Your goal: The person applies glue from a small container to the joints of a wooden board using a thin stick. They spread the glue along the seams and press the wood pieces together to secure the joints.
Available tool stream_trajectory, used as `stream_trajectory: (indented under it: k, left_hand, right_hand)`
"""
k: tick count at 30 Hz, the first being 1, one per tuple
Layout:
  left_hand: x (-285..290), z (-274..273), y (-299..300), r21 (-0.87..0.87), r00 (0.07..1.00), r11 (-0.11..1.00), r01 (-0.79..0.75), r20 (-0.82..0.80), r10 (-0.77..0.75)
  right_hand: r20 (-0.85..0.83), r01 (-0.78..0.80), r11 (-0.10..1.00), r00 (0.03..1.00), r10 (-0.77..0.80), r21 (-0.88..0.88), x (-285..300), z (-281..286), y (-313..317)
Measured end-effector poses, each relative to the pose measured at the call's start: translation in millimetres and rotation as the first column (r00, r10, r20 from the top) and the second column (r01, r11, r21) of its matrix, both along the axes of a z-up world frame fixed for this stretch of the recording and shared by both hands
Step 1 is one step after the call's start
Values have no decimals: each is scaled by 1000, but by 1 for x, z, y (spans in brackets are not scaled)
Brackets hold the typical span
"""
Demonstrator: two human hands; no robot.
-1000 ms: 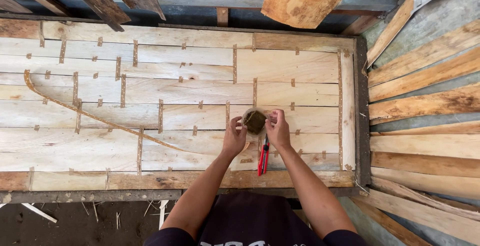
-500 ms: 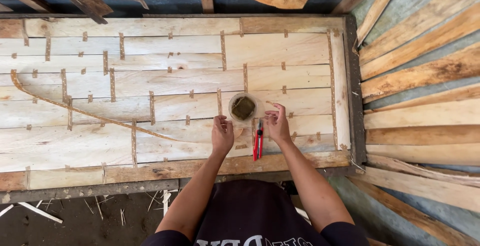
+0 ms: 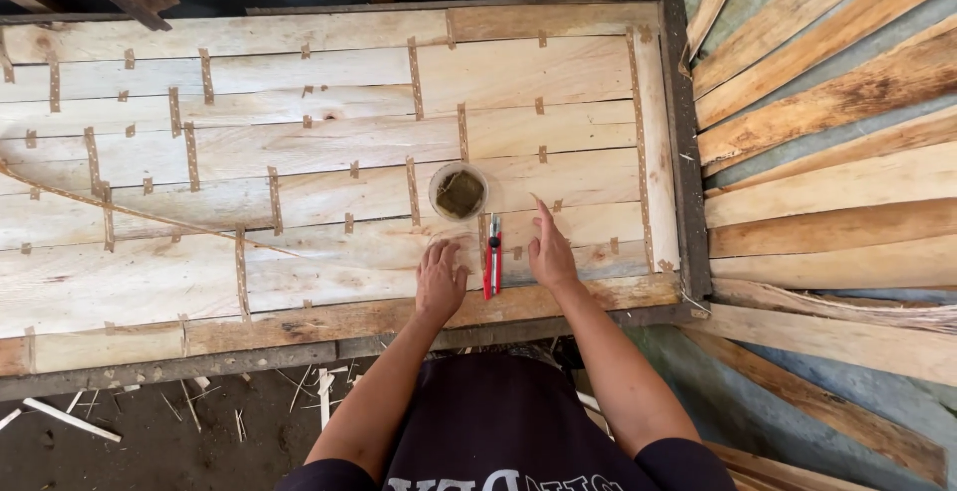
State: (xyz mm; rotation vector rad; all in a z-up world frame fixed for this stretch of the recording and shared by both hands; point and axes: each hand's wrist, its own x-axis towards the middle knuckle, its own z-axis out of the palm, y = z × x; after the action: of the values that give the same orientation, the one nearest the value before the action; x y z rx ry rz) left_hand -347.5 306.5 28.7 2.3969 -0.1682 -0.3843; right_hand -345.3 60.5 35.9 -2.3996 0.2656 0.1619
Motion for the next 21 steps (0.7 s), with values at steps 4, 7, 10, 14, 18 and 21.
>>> stream_trajectory:
  k: [4, 7, 10, 14, 18, 21]
  left_hand:
    - [-1, -2, -5, 80, 998, 996, 48, -48, -45]
    - [-1, -1, -13, 161, 994, 986, 54, -102, -38]
    - [-3, 13, -26, 214, 999, 976, 29, -49, -19]
    - [-3, 13, -48, 196, 995, 980, 40, 84, -58]
    - [0, 8, -74, 248, 966, 941, 230, 59, -252]
    - [-2, -6, -100, 225, 921, 899, 376, 15, -389]
  right_hand:
    - [-58, 5, 999, 998, -2, 53, 1, 11, -10]
    - [-107, 80, 991, 992, -68, 112, 4, 13, -25]
    - [-40, 123, 992, 992, -122, 15, -2, 1, -53]
    - [22, 29, 993, 999, -26, -113, -6, 3, -76]
    - [-160, 7, 990, 987, -30, -140, 2, 9, -79]
    - [-204, 11, 988, 978, -42, -153, 0, 15, -78]
